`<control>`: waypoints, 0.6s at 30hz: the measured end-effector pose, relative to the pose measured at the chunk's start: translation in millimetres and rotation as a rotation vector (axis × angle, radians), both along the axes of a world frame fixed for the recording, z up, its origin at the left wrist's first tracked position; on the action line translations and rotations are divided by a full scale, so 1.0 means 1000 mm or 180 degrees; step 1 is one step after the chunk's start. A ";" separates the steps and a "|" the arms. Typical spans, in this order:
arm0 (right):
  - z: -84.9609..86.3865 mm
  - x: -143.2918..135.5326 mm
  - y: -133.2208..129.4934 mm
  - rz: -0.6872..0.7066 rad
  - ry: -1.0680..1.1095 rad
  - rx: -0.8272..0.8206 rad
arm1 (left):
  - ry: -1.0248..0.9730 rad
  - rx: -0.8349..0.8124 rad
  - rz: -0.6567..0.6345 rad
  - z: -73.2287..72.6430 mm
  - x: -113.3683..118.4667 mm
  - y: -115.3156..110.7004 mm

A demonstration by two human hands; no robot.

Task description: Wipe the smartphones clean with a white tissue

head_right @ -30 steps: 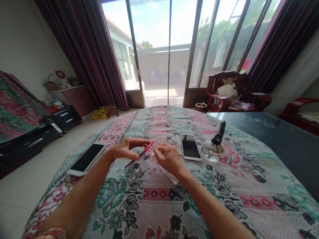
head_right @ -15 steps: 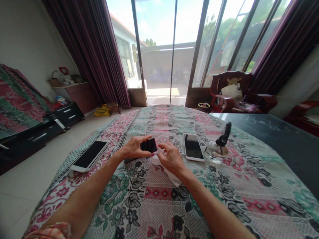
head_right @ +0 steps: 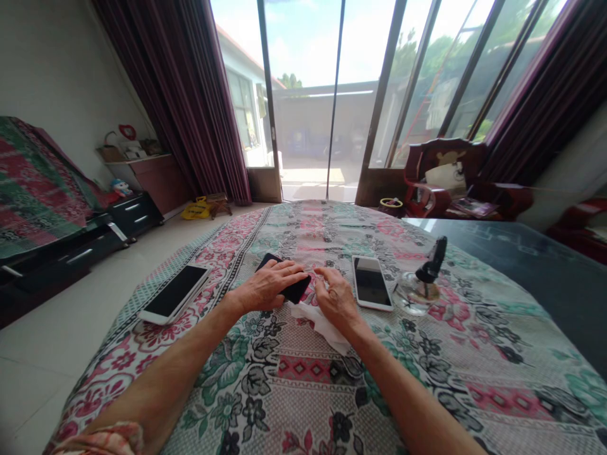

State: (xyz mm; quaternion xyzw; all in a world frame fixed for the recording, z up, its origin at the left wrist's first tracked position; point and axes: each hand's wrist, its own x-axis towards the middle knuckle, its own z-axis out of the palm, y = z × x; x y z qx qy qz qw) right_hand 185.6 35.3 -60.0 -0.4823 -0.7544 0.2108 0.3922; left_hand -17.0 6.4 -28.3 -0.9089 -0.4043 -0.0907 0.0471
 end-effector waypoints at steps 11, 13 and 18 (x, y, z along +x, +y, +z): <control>-0.006 -0.010 -0.008 0.0199 -0.0544 0.0195 | -0.1674 -0.0490 0.1782 -0.003 -0.039 0.013; -0.007 -0.013 -0.008 0.0306 -0.0628 0.0346 | -0.1907 -0.0498 0.2279 -0.008 -0.049 0.017; -0.004 -0.023 -0.009 0.0536 -0.1052 0.0462 | -0.2328 -0.0640 0.2581 -0.026 -0.056 0.025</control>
